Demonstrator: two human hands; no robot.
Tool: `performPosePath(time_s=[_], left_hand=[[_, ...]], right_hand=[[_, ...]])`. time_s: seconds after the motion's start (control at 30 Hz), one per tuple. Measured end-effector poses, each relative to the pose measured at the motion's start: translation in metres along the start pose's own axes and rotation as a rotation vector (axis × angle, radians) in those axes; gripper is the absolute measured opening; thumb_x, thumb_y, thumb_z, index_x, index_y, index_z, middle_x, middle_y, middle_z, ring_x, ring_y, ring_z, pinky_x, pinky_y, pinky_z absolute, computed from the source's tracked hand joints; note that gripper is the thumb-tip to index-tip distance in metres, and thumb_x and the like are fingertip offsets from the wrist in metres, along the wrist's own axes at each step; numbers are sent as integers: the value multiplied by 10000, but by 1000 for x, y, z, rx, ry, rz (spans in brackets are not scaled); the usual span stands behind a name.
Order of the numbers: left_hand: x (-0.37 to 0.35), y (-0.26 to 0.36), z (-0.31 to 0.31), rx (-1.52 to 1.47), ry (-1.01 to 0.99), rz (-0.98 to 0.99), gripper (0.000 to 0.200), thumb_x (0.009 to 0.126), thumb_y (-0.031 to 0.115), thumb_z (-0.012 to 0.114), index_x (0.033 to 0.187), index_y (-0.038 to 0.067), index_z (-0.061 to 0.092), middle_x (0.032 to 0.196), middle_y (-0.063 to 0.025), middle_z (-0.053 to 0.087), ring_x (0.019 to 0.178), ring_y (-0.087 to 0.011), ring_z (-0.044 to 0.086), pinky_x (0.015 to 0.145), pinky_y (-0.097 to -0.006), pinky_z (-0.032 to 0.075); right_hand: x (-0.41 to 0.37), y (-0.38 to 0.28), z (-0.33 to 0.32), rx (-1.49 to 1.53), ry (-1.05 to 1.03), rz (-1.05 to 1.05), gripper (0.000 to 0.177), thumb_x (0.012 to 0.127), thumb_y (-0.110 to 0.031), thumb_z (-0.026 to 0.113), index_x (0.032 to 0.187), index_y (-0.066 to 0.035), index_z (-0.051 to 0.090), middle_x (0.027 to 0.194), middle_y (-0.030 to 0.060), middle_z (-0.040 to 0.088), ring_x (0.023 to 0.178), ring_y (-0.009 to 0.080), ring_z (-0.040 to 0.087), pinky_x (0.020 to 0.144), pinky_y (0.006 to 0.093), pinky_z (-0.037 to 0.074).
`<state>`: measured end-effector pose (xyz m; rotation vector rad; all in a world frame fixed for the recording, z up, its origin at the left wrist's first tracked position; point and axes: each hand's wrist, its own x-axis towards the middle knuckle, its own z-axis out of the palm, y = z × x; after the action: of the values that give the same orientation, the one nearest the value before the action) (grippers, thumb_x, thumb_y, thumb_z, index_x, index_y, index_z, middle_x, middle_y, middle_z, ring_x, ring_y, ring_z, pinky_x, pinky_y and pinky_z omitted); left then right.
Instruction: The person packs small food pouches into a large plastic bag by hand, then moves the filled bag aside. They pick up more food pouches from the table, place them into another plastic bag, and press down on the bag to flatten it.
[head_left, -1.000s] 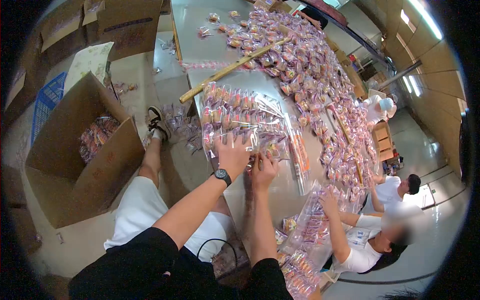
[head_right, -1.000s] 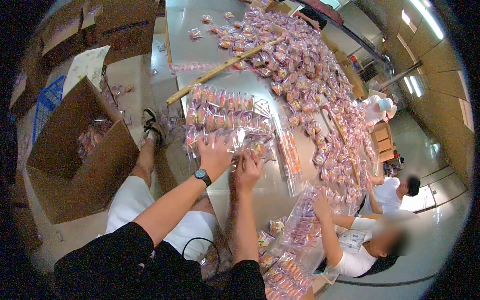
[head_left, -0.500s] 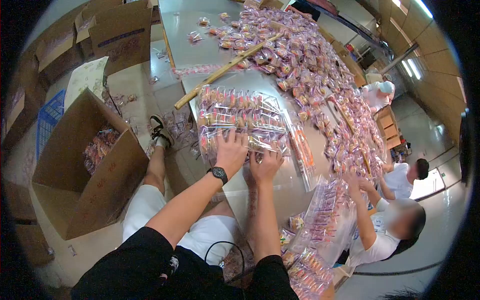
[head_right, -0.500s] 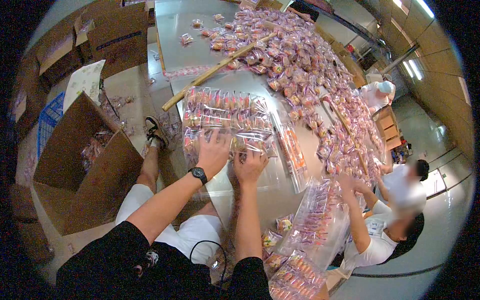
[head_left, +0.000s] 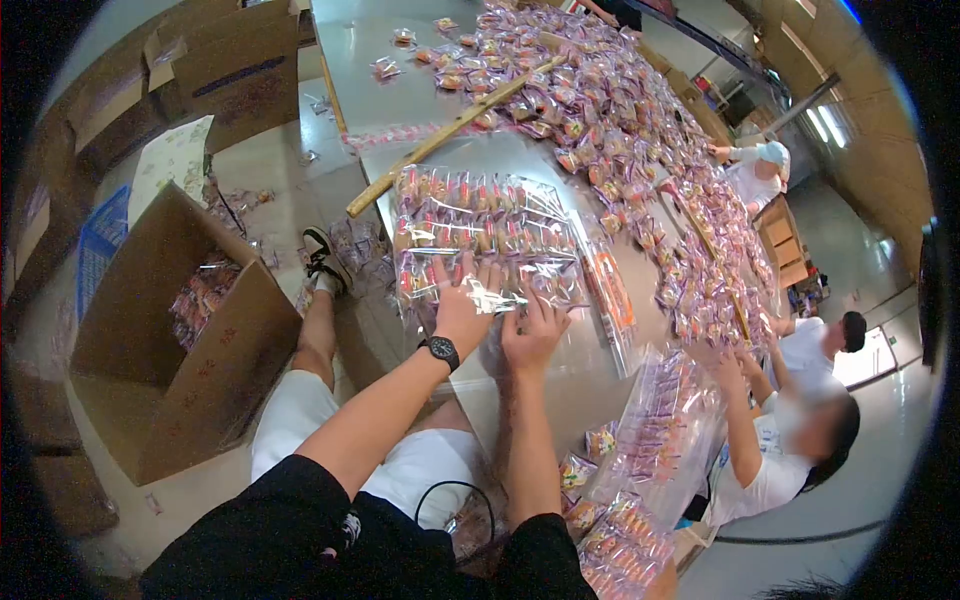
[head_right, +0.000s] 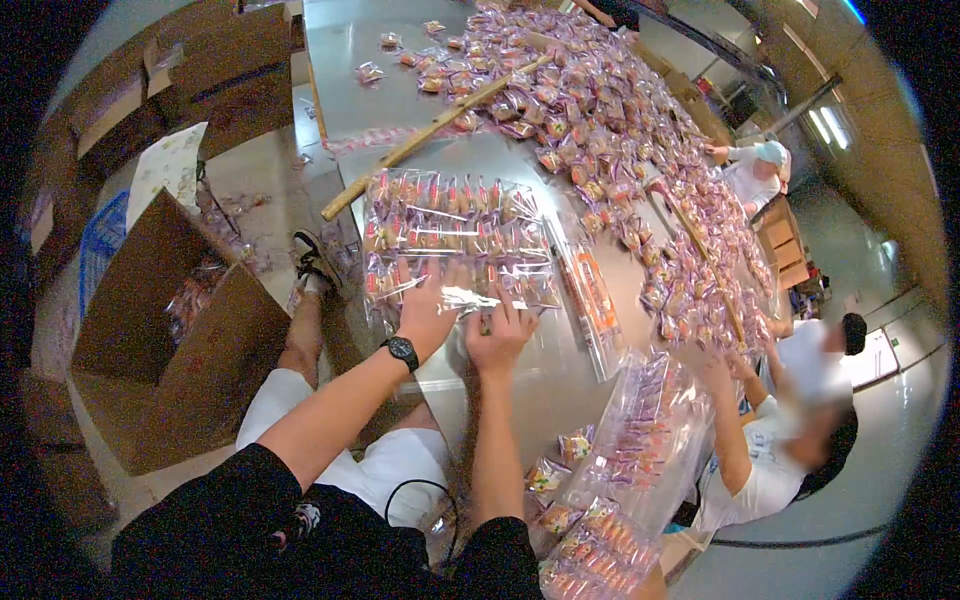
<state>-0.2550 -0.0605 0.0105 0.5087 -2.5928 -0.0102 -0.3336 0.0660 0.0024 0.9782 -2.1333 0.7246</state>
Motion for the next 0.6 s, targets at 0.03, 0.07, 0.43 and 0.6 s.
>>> performPosePath(time_s=[0.03, 0.07, 0.43, 0.6], left_hand=[[0, -1, 3, 1, 16, 10, 513, 952, 207, 594, 1445, 69, 575, 1466, -86, 596, 1387, -354, 497, 1090, -811, 292], [-1, -3, 5, 3, 34, 13, 524, 950, 207, 596, 1454, 67, 568, 1469, -87, 597, 1389, -356, 495, 1089, -810, 294], [-11, -16, -4, -52, 150, 138, 490, 923, 198, 643, 1390, 52, 625, 1407, -139, 647, 1370, -379, 535, 1141, -682, 347], [-35, -15, -25, -153, 123, 238, 392, 922, 148, 606, 1293, 45, 681, 1375, -133, 674, 1352, -331, 568, 1091, -581, 436]], right_hand=[[-10, 10, -8, 84, 70, -5, 358, 880, -244, 728, 1208, -106, 761, 1165, 67, 749, 1171, 267, 633, 1035, 466, 412], [-18, 20, -16, 172, 138, -17, 353, 874, -230, 735, 1203, -102, 759, 1159, 77, 751, 1160, 275, 645, 1022, 474, 432], [-68, 65, -73, 49, -101, 618, 219, 933, -170, 717, 1020, 29, 750, 913, 214, 744, 829, 367, 707, 787, 454, 546], [-113, 5, -134, 86, -90, 765, 228, 928, -188, 742, 1014, 20, 771, 832, 215, 740, 745, 344, 714, 721, 425, 550]])
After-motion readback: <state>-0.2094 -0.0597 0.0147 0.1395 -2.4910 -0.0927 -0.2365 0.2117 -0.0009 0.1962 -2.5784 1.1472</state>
